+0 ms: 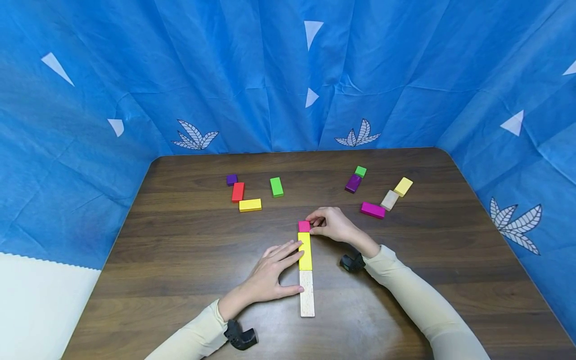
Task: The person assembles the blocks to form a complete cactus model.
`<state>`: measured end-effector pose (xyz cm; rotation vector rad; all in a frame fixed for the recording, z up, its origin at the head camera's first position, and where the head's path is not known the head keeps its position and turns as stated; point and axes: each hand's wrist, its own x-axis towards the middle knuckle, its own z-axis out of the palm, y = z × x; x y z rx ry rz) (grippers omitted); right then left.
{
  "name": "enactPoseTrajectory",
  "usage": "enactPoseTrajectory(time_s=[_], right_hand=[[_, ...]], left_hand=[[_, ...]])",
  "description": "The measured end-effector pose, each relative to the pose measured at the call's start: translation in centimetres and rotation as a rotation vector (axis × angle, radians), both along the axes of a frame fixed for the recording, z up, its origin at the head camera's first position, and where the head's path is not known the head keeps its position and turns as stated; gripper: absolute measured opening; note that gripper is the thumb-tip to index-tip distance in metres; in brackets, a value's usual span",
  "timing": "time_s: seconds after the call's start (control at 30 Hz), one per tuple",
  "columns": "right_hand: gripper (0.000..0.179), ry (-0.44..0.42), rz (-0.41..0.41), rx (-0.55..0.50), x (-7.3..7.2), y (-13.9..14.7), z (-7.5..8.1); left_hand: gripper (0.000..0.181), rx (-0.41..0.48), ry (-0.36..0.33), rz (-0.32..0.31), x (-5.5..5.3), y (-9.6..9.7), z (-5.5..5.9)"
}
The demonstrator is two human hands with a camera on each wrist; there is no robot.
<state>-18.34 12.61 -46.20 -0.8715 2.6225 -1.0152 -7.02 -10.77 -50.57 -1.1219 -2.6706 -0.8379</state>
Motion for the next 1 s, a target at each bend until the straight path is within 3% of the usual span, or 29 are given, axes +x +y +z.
enactPoseTrajectory(time_s=[0.3, 0.63, 1.0], right_hand=[[0.026, -0.002, 0.023, -0.015, 0.0, 0.1, -0.1], [0.026, 0.008, 0.024, -0.014, 0.0, 0.1, -0.2], [0.029, -0.011, -0.066, -0.047, 0.4, 1.8, 0.3]], left_hand=[[0.077, 0.007, 0.028, -0.005, 0.0, 0.0, 0.0], [0.077, 0.008, 0.014, -0.004, 0.0, 0.0, -0.1], [0.077, 0.001, 0.014, -0.002, 0.0, 0.0, -0.2]])
